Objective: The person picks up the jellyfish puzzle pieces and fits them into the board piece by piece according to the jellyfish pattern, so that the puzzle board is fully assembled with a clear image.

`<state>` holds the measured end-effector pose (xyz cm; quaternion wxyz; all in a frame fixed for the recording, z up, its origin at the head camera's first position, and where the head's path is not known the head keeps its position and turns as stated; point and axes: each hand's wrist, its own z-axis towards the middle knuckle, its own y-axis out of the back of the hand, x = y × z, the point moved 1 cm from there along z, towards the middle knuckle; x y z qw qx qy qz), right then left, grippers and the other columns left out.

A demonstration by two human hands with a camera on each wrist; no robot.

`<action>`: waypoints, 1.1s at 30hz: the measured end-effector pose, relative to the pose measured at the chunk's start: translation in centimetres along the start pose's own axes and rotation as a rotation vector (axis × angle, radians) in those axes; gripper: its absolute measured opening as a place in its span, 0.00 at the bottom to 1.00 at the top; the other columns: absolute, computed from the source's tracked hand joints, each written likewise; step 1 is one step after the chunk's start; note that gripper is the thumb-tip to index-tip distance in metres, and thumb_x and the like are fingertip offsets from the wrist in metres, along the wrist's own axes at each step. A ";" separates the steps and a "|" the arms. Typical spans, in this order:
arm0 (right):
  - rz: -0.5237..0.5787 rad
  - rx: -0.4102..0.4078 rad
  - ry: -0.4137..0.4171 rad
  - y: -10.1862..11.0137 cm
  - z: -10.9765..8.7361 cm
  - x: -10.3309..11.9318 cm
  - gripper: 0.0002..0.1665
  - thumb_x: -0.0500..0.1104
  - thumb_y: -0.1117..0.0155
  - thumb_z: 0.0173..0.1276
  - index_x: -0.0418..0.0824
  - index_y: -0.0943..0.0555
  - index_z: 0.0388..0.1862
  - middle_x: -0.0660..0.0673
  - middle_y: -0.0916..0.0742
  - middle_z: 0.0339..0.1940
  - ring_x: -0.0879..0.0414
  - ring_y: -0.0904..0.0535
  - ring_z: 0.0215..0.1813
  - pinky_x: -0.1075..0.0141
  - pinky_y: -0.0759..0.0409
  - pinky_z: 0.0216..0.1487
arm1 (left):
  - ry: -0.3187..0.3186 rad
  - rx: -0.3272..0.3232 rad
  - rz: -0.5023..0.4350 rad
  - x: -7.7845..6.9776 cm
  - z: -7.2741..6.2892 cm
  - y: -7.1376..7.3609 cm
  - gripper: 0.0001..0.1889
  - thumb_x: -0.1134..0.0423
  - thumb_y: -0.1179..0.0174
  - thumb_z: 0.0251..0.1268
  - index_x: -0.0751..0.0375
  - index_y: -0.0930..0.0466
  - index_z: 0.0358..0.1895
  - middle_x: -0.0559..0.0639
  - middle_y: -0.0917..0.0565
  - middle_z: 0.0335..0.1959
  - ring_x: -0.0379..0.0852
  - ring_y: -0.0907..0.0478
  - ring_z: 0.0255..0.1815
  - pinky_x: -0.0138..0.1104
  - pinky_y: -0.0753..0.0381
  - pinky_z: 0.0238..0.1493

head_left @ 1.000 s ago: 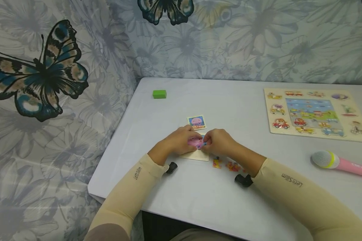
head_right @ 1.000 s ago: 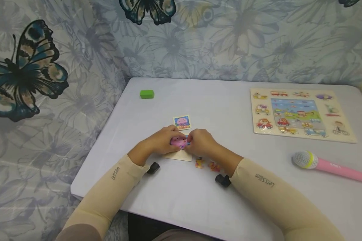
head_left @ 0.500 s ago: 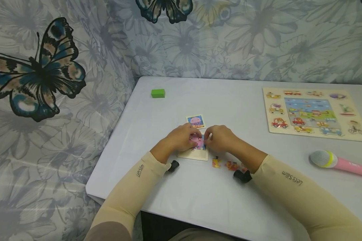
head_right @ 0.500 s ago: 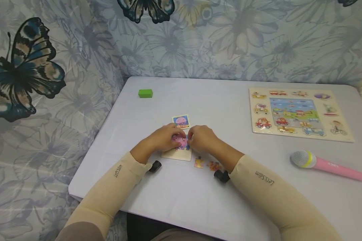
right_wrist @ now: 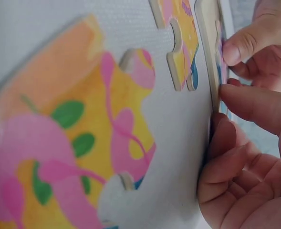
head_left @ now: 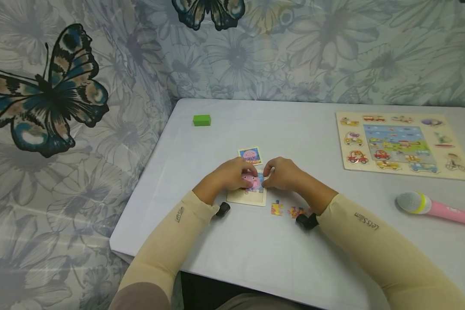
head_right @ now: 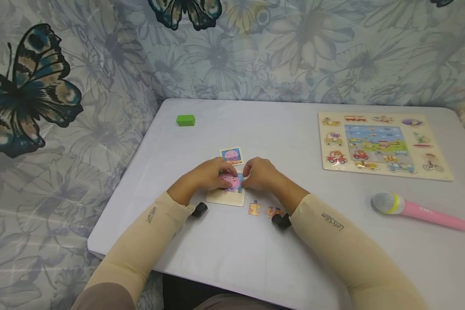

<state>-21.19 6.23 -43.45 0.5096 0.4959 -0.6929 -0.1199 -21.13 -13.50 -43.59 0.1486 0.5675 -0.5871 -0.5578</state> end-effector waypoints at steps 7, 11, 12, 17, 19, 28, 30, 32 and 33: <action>0.043 0.014 -0.018 0.1 0.5 -0.4 0.15 0.48 0.23 0.60 0.45 0.18 0.40 0.45 0.21 0.34 0.50 0.24 0.37 0.61 0.27 0.36 | 0.004 0.021 -0.031 0.3 0.5 0.1 0.13 0.55 0.29 0.64 0.42 0.14 0.52 0.46 0.20 0.56 0.45 0.26 0.58 0.42 0.27 0.64; 0.027 0.004 -0.018 0.1 0.7 -0.5 0.12 0.48 0.26 0.63 0.45 0.18 0.38 0.44 0.21 0.39 0.50 0.25 0.39 0.61 0.29 0.37 | 0.008 0.022 -0.039 0.2 0.6 0.2 0.13 0.57 0.28 0.63 0.41 0.13 0.51 0.45 0.19 0.56 0.45 0.25 0.58 0.42 0.27 0.65; 0.022 0.000 -0.019 0.1 0.7 -0.5 0.11 0.48 0.26 0.64 0.45 0.19 0.38 0.44 0.21 0.40 0.50 0.25 0.40 0.61 0.29 0.37 | 0.011 0.021 -0.038 0.2 0.6 0.2 0.13 0.57 0.28 0.63 0.41 0.13 0.51 0.44 0.19 0.56 0.44 0.25 0.59 0.42 0.27 0.65; -0.004 -0.002 -0.010 0.0 0.6 -0.4 0.12 0.47 0.27 0.65 0.44 0.19 0.40 0.44 0.20 0.37 0.51 0.25 0.38 0.62 0.28 0.35 | 0.038 0.007 -0.018 -0.3 0.4 0.1 0.13 0.56 0.28 0.63 0.41 0.14 0.51 0.44 0.19 0.55 0.45 0.25 0.58 0.43 0.26 0.64; -0.030 0.003 0.020 0.0 0.1 -0.3 0.13 0.48 0.28 0.66 0.43 0.20 0.42 0.45 0.20 0.34 0.52 0.24 0.35 0.64 0.28 0.33 | 0.053 -0.001 -0.006 -0.4 0.3 0.0 0.13 0.56 0.28 0.64 0.40 0.14 0.51 0.44 0.20 0.55 0.45 0.26 0.58 0.43 0.26 0.64; -0.235 0.024 0.158 -0.9 -5.0 -1.0 0.17 0.50 0.22 0.60 0.45 0.18 0.43 0.48 0.17 0.36 0.53 0.24 0.38 0.60 0.24 0.40 | 0.032 -0.008 0.021 0.0 -0.1 -0.6 0.14 0.51 0.33 0.69 0.37 0.17 0.56 0.47 0.26 0.62 0.48 0.27 0.63 0.44 0.29 0.68; -0.284 0.007 0.177 -1.6 -5.9 -1.3 0.21 0.52 0.20 0.57 0.46 0.17 0.44 0.48 0.18 0.39 0.52 0.24 0.40 0.58 0.23 0.44 | 0.018 0.011 0.031 0.2 -0.3 -0.5 0.15 0.50 0.35 0.71 0.37 0.18 0.58 0.47 0.27 0.63 0.48 0.29 0.65 0.44 0.30 0.69; -0.327 -0.032 0.207 -2.1 -6.5 -1.6 0.23 0.52 0.18 0.55 0.46 0.17 0.45 0.47 0.19 0.42 0.52 0.24 0.41 0.57 0.22 0.47 | -0.008 0.028 0.052 0.3 -0.4 -0.4 0.16 0.50 0.38 0.72 0.37 0.20 0.61 0.48 0.28 0.63 0.48 0.30 0.67 0.44 0.30 0.69; -0.336 -0.049 0.219 -2.3 -6.7 -1.8 0.23 0.51 0.17 0.54 0.45 0.17 0.45 0.47 0.19 0.43 0.52 0.24 0.42 0.56 0.21 0.47 | -0.022 0.038 0.058 0.4 -0.5 -0.3 0.17 0.50 0.39 0.73 0.38 0.21 0.62 0.48 0.29 0.63 0.49 0.30 0.67 0.44 0.30 0.69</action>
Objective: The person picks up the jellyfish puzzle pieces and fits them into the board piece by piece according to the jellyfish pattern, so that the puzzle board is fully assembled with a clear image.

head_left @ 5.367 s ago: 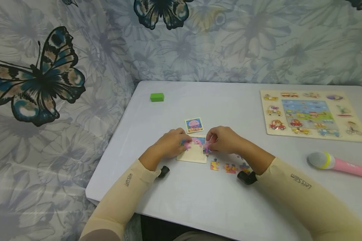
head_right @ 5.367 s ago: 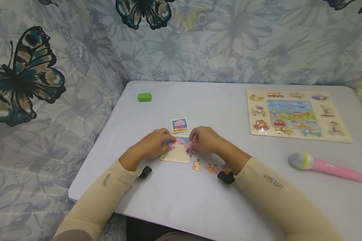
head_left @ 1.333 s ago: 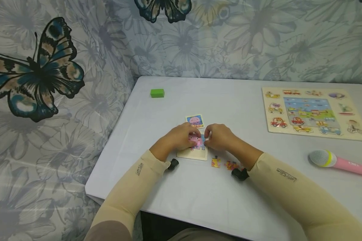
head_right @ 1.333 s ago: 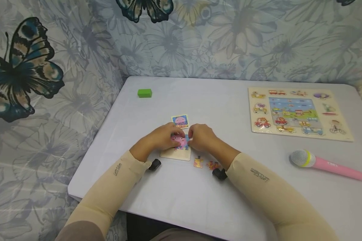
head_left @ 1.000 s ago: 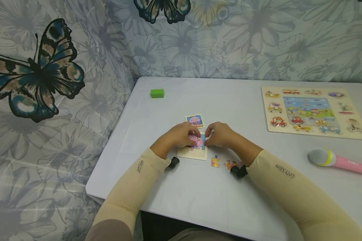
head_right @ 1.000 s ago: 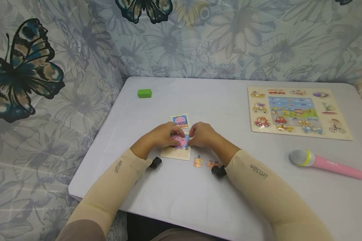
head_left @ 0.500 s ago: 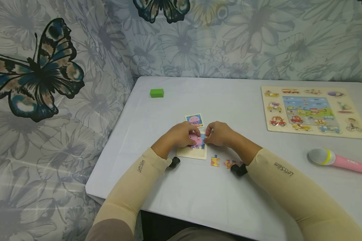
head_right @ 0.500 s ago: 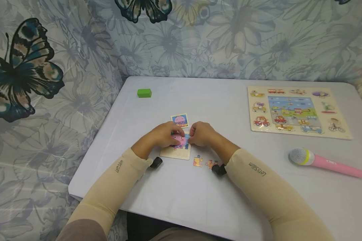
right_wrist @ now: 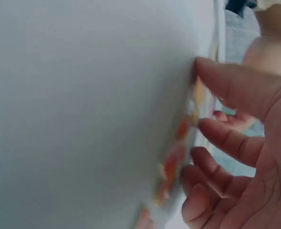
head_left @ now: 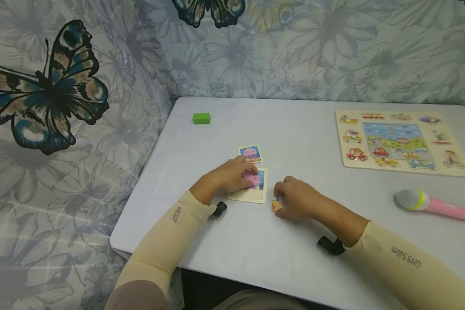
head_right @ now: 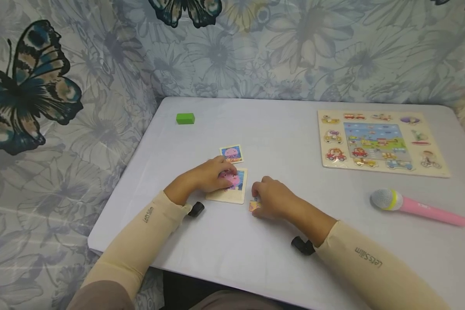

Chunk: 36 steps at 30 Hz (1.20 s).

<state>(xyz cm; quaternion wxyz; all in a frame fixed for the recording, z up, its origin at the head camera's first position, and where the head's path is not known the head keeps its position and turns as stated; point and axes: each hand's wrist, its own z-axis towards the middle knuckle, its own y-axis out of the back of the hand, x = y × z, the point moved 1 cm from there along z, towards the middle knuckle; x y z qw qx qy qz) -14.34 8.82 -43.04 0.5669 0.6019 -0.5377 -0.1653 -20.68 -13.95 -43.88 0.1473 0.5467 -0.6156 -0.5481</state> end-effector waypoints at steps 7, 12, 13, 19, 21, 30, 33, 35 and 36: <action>0.021 -0.027 -0.007 -0.3 -0.2 0.2 0.23 0.48 0.18 0.55 0.42 0.17 0.46 0.47 0.18 0.44 0.51 0.24 0.45 0.54 0.21 0.53 | -0.016 -0.051 0.040 1.1 -1.0 0.7 0.19 0.52 0.40 0.75 0.39 0.22 0.66 0.46 0.28 0.61 0.47 0.32 0.65 0.42 0.29 0.68; 0.091 -0.068 0.041 0.2 0.6 1.3 0.22 0.46 0.21 0.58 0.38 0.16 0.48 0.49 0.16 0.38 0.54 0.23 0.42 0.59 0.22 0.48 | 0.048 -0.078 0.058 2.1 -1.5 1.0 0.23 0.52 0.37 0.74 0.41 0.24 0.69 0.46 0.28 0.64 0.47 0.32 0.67 0.43 0.30 0.70; 0.098 -0.087 0.057 0.3 0.8 1.7 0.21 0.46 0.21 0.59 0.38 0.15 0.47 0.49 0.16 0.37 0.55 0.23 0.41 0.60 0.22 0.47 | 0.051 -0.080 0.055 2.2 -1.5 1.0 0.23 0.52 0.37 0.73 0.42 0.24 0.69 0.47 0.28 0.63 0.47 0.32 0.67 0.43 0.30 0.70; 0.057 -0.199 0.205 0.0 3.2 5.0 0.12 0.46 0.22 0.60 0.40 0.11 0.38 0.52 0.11 0.33 0.56 0.19 0.37 0.60 0.18 0.44 | 0.060 -0.116 0.047 2.7 -1.6 1.0 0.23 0.53 0.35 0.72 0.46 0.23 0.68 0.47 0.26 0.61 0.47 0.30 0.64 0.43 0.27 0.68; 0.009 -0.212 0.264 -0.3 4.0 6.0 0.09 0.45 0.23 0.62 0.41 0.10 0.36 0.52 0.10 0.32 0.56 0.17 0.37 0.59 0.18 0.44 | 0.053 -0.127 0.051 2.8 -1.6 1.0 0.23 0.53 0.34 0.71 0.47 0.23 0.67 0.47 0.26 0.61 0.48 0.30 0.65 0.43 0.28 0.68; -0.155 -0.270 0.362 -1.9 6.4 7.5 0.08 0.43 0.25 0.63 0.40 0.11 0.28 0.50 0.14 0.24 0.55 0.21 0.32 0.58 0.18 0.41 | 0.036 -0.131 0.050 3.0 -1.6 0.8 0.23 0.54 0.33 0.70 0.48 0.22 0.66 0.47 0.25 0.64 0.52 0.30 0.68 0.44 0.30 0.70; -0.172 -0.291 0.380 -2.2 6.7 7.7 0.09 0.42 0.24 0.62 0.40 0.12 0.25 0.50 0.18 0.22 0.55 0.23 0.31 0.58 0.19 0.43 | 0.041 -0.130 0.053 3.1 -1.7 0.8 0.23 0.54 0.33 0.69 0.49 0.21 0.66 0.47 0.25 0.64 0.52 0.30 0.68 0.43 0.30 0.71; -0.170 -0.305 0.393 -2.3 6.8 7.8 0.08 0.41 0.24 0.61 0.40 0.12 0.24 0.51 0.18 0.22 0.55 0.23 0.32 0.59 0.19 0.45 | 0.046 -0.132 0.055 3.2 -1.8 0.9 0.23 0.54 0.32 0.69 0.49 0.21 0.65 0.47 0.24 0.63 0.51 0.29 0.68 0.43 0.31 0.72; -0.167 -0.307 0.399 -2.3 6.9 7.8 0.07 0.40 0.23 0.61 0.40 0.12 0.25 0.50 0.17 0.24 0.55 0.22 0.33 0.58 0.19 0.47 | 0.050 -0.132 0.055 3.3 -1.8 0.9 0.23 0.54 0.32 0.69 0.49 0.21 0.65 0.47 0.24 0.63 0.51 0.29 0.68 0.43 0.31 0.72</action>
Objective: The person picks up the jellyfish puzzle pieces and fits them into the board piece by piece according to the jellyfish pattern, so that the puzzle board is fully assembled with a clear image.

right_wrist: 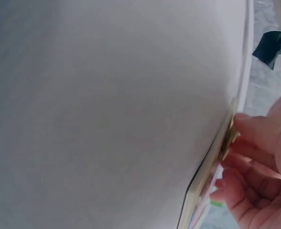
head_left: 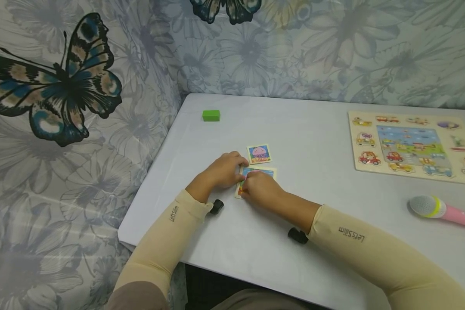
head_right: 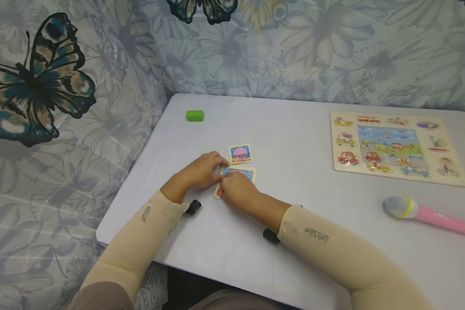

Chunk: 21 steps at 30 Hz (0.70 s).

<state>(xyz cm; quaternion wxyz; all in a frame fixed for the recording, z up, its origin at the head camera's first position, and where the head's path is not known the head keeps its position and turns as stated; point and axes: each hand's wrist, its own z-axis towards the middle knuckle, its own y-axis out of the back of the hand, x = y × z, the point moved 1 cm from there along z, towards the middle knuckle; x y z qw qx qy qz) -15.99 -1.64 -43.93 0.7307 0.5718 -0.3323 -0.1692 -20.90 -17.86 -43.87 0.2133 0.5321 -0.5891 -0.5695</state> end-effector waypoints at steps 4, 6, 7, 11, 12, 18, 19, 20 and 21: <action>0.004 -0.007 0.024 0.0 -0.1 -0.3 0.05 0.40 0.22 0.60 0.40 0.10 0.27 0.49 0.14 0.28 0.55 0.20 0.36 0.59 0.19 0.50 | -0.003 0.013 -0.012 0.1 0.0 0.2 0.24 0.53 0.33 0.69 0.50 0.21 0.66 0.47 0.24 0.64 0.50 0.30 0.70 0.42 0.32 0.73; 0.001 0.027 0.023 0.2 -0.3 -0.3 0.06 0.43 0.22 0.61 0.40 0.08 0.32 0.49 0.14 0.33 0.54 0.21 0.38 0.59 0.19 0.48 | -0.008 0.035 -0.025 0.3 -0.1 0.3 0.25 0.53 0.32 0.69 0.50 0.22 0.68 0.47 0.25 0.65 0.50 0.31 0.70 0.43 0.33 0.74; 0.002 0.055 0.014 0.4 -0.5 -0.3 0.08 0.44 0.23 0.62 0.41 0.08 0.35 0.48 0.15 0.35 0.52 0.22 0.39 0.59 0.20 0.46 | -0.010 0.051 -0.029 0.4 -0.1 0.4 0.27 0.53 0.31 0.68 0.49 0.23 0.69 0.47 0.26 0.66 0.50 0.31 0.71 0.43 0.33 0.74; 0.013 0.205 -0.080 1.3 -1.3 -0.4 0.19 0.52 0.26 0.66 0.49 0.10 0.53 0.45 0.20 0.46 0.50 0.29 0.44 0.61 0.27 0.42 | 0.002 0.116 -0.056 0.6 -0.6 0.6 0.36 0.53 0.25 0.60 0.46 0.27 0.73 0.45 0.29 0.68 0.48 0.34 0.71 0.43 0.33 0.73; 0.019 0.238 -0.107 1.5 -1.5 -0.5 0.21 0.53 0.27 0.66 0.51 0.11 0.57 0.44 0.21 0.48 0.49 0.30 0.45 0.60 0.28 0.42 | 0.007 0.125 -0.058 0.6 -0.7 0.6 0.38 0.53 0.24 0.58 0.46 0.28 0.74 0.44 0.30 0.68 0.48 0.35 0.71 0.43 0.33 0.73; 0.057 0.327 -0.216 3.0 -3.5 -1.9 0.31 0.55 0.25 0.63 0.57 0.18 0.66 0.42 0.22 0.59 0.45 0.29 0.57 0.51 0.25 0.54 | 0.019 0.136 -0.074 0.2 -0.9 0.6 0.40 0.52 0.23 0.57 0.47 0.28 0.74 0.45 0.32 0.70 0.48 0.37 0.72 0.45 0.33 0.74; 0.066 0.331 -0.230 3.4 -4.1 -2.2 0.33 0.55 0.24 0.62 0.56 0.19 0.67 0.41 0.22 0.60 0.44 0.28 0.58 0.50 0.25 0.56 | 0.021 0.136 -0.073 0.2 -0.9 0.6 0.40 0.52 0.23 0.57 0.47 0.28 0.74 0.45 0.32 0.71 0.48 0.37 0.72 0.46 0.33 0.74; 0.072 0.336 -0.246 3.7 -4.7 -2.5 0.34 0.54 0.23 0.61 0.54 0.19 0.67 0.41 0.22 0.61 0.43 0.28 0.59 0.48 0.24 0.57 | 0.022 0.135 -0.068 0.1 -1.0 0.6 0.40 0.51 0.24 0.57 0.47 0.29 0.74 0.45 0.32 0.71 0.48 0.37 0.72 0.46 0.33 0.74; 0.074 0.338 -0.264 4.0 -5.4 -2.9 0.35 0.54 0.22 0.60 0.53 0.19 0.67 0.40 0.22 0.61 0.43 0.27 0.60 0.47 0.24 0.58 | 0.025 0.133 -0.062 0.1 -1.0 0.6 0.40 0.51 0.24 0.57 0.47 0.29 0.74 0.45 0.32 0.70 0.48 0.37 0.72 0.45 0.34 0.74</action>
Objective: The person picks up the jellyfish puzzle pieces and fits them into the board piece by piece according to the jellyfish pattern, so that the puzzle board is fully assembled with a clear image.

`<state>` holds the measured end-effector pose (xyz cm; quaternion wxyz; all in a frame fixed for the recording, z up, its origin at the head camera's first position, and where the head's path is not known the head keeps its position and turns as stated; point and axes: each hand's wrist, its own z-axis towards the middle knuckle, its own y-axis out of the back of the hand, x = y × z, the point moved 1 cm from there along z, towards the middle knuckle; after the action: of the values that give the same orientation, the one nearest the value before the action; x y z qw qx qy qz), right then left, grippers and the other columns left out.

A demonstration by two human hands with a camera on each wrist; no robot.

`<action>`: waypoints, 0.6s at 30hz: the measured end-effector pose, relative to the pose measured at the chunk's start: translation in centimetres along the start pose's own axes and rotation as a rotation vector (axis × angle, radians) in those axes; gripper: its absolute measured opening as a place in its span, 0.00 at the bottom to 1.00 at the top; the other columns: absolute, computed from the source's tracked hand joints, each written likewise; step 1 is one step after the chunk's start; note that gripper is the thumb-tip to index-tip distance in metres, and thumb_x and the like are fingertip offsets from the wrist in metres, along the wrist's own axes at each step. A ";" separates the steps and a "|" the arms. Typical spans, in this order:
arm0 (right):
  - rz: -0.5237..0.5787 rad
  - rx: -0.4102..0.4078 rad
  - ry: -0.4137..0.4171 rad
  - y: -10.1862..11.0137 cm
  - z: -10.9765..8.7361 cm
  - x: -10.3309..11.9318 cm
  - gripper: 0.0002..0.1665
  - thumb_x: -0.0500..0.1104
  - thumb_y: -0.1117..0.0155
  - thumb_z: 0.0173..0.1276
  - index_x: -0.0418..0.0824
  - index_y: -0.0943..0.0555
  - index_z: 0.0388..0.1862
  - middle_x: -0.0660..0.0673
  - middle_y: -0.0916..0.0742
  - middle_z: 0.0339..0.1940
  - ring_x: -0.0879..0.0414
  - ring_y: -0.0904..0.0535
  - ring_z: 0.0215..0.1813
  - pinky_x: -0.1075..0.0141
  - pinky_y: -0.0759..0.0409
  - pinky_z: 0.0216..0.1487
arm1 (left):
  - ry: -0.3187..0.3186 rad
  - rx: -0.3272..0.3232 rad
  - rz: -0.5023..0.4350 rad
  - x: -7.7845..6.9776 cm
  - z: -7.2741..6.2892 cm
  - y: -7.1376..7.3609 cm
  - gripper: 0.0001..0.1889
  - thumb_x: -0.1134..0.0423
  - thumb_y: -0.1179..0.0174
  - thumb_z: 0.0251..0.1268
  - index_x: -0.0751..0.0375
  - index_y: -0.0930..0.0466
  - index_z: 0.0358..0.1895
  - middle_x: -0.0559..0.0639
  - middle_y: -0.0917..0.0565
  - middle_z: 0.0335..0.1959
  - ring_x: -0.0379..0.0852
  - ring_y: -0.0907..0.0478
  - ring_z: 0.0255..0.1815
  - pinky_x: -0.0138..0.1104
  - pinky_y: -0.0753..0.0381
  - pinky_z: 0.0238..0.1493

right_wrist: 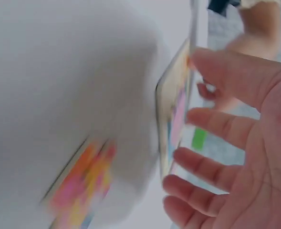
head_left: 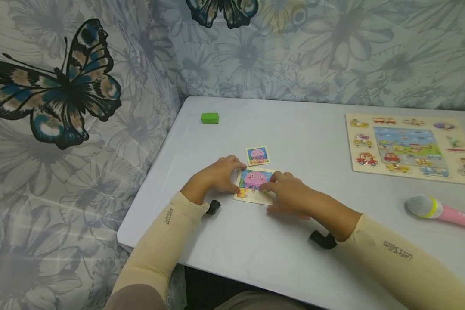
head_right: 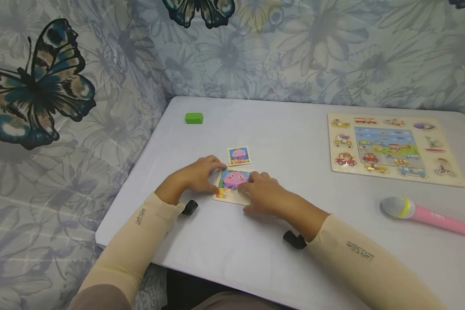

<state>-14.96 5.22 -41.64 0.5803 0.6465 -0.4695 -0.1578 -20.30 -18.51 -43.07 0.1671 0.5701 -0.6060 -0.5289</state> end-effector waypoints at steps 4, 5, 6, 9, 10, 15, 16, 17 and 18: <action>0.009 -0.006 -0.066 0.0 -2.8 -2.4 0.35 0.52 0.18 0.55 0.46 0.19 0.61 0.41 0.20 0.56 0.44 0.25 0.56 0.49 0.21 0.55 | 0.009 -0.004 0.042 -0.3 0.1 -0.1 0.40 0.50 0.24 0.57 0.46 0.29 0.74 0.45 0.31 0.69 0.47 0.36 0.70 0.45 0.32 0.73; 0.010 -0.012 -0.079 -0.2 -3.5 -2.9 0.34 0.51 0.17 0.54 0.46 0.18 0.59 0.41 0.19 0.54 0.45 0.25 0.54 0.50 0.21 0.53 | 0.005 -0.005 0.053 -0.5 0.1 -0.2 0.39 0.50 0.24 0.57 0.45 0.28 0.73 0.44 0.31 0.68 0.47 0.36 0.69 0.45 0.31 0.72; 0.010 -0.021 -0.085 -0.3 -4.1 -3.4 0.33 0.51 0.17 0.53 0.45 0.19 0.57 0.42 0.19 0.52 0.45 0.25 0.53 0.50 0.21 0.52 | -0.002 -0.006 0.060 -0.7 0.1 -0.2 0.38 0.50 0.24 0.57 0.44 0.27 0.72 0.44 0.30 0.67 0.47 0.36 0.69 0.45 0.31 0.72; 0.020 -0.051 -0.089 -0.7 -5.7 -4.6 0.31 0.49 0.16 0.52 0.44 0.19 0.53 0.45 0.19 0.46 0.47 0.25 0.49 0.52 0.21 0.50 | -0.061 0.008 0.071 -1.4 0.2 -0.1 0.31 0.52 0.25 0.57 0.41 0.22 0.66 0.44 0.28 0.63 0.48 0.35 0.65 0.45 0.29 0.68; 0.030 -0.063 -0.086 -0.8 -6.0 -4.9 0.30 0.48 0.16 0.52 0.43 0.19 0.52 0.46 0.19 0.44 0.48 0.25 0.48 0.52 0.21 0.50 | -0.088 0.019 0.065 -1.7 0.1 -0.1 0.28 0.54 0.25 0.58 0.41 0.20 0.63 0.45 0.27 0.61 0.48 0.34 0.64 0.44 0.29 0.67; 0.098 -0.109 -0.060 -1.4 -6.9 -5.5 0.20 0.44 0.17 0.54 0.44 0.18 0.42 0.49 0.20 0.40 0.50 0.26 0.45 0.54 0.22 0.49 | -0.182 0.105 0.045 -2.7 0.1 -0.2 0.21 0.63 0.28 0.58 0.41 0.14 0.55 0.45 0.23 0.55 0.47 0.32 0.60 0.41 0.29 0.65; 0.111 -0.111 -0.055 -1.4 -7.0 -5.6 0.18 0.43 0.18 0.55 0.45 0.18 0.40 0.49 0.20 0.40 0.51 0.26 0.45 0.55 0.23 0.49 | -0.179 0.117 0.044 -2.8 0.1 -0.2 0.21 0.65 0.29 0.57 0.41 0.14 0.54 0.45 0.23 0.55 0.46 0.32 0.60 0.41 0.29 0.65; 0.123 -0.112 -0.052 -1.5 -7.0 -5.6 0.16 0.43 0.18 0.55 0.46 0.18 0.39 0.50 0.20 0.40 0.51 0.26 0.45 0.55 0.23 0.49 | -0.175 0.127 0.042 -2.9 0.2 -0.3 0.22 0.66 0.29 0.57 0.41 0.14 0.55 0.44 0.24 0.55 0.46 0.31 0.60 0.40 0.29 0.65; 0.132 -0.114 -0.048 -1.5 -7.1 -5.6 0.15 0.42 0.19 0.56 0.46 0.18 0.38 0.50 0.20 0.40 0.52 0.26 0.44 0.55 0.23 0.49 | -0.165 0.134 0.037 -3.0 0.2 -0.3 0.23 0.68 0.29 0.56 0.41 0.14 0.55 0.44 0.24 0.56 0.45 0.31 0.60 0.39 0.29 0.65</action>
<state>-11.88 13.77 -42.97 0.6138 0.5763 -0.5150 -0.1611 -19.46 -15.78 -42.22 0.0880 0.5231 -0.6622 -0.5294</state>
